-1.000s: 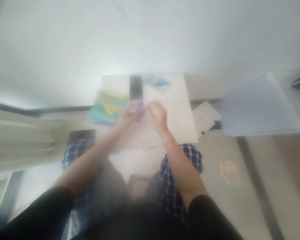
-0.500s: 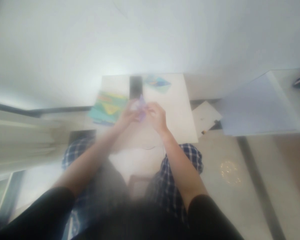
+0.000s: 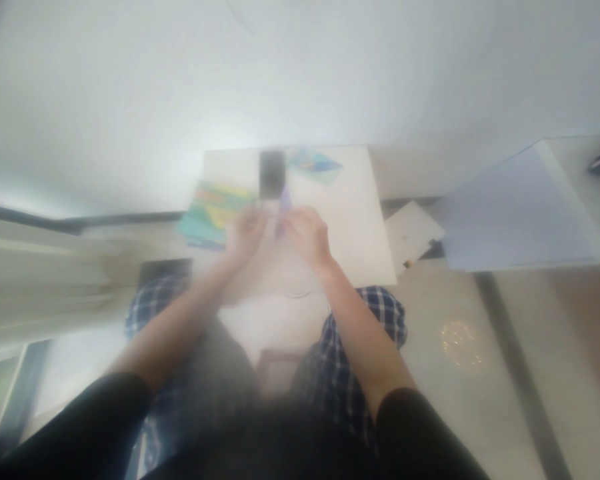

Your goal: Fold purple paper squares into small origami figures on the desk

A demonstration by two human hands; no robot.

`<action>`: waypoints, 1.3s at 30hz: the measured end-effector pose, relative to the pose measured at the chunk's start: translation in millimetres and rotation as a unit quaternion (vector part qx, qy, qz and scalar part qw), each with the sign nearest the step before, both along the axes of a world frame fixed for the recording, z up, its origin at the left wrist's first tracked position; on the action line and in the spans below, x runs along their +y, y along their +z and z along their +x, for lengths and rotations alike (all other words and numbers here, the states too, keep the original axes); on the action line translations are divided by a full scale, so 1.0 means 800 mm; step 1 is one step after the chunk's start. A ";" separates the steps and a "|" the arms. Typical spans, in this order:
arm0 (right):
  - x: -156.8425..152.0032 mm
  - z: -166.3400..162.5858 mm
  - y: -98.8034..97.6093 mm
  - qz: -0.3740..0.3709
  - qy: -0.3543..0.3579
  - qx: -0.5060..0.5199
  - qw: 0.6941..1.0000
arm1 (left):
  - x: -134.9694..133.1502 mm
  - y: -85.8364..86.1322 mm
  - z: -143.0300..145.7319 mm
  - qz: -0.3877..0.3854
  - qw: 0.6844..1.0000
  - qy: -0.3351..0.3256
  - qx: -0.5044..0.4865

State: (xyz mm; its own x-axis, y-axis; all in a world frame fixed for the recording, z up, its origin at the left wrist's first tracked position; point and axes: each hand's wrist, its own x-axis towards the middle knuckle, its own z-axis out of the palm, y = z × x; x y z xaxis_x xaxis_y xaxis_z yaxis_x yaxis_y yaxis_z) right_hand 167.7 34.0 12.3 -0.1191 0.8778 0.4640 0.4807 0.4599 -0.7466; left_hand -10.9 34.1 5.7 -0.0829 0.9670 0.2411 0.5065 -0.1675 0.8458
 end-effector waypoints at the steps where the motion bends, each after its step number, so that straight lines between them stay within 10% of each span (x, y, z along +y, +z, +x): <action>1: 0.000 0.000 0.000 -0.007 0.000 0.004 1.000 | -0.001 0.001 0.000 -0.001 1.000 -0.009 -0.003; 17: 0.007 0.001 -0.001 -0.102 -0.041 0.104 0.989 | 0.003 0.008 -0.009 -0.142 0.970 -0.111 -0.163; 39: 0.013 0.003 -0.012 -0.130 0.012 0.077 0.988 | 0.011 0.008 -0.011 -0.010 0.993 -0.028 -0.111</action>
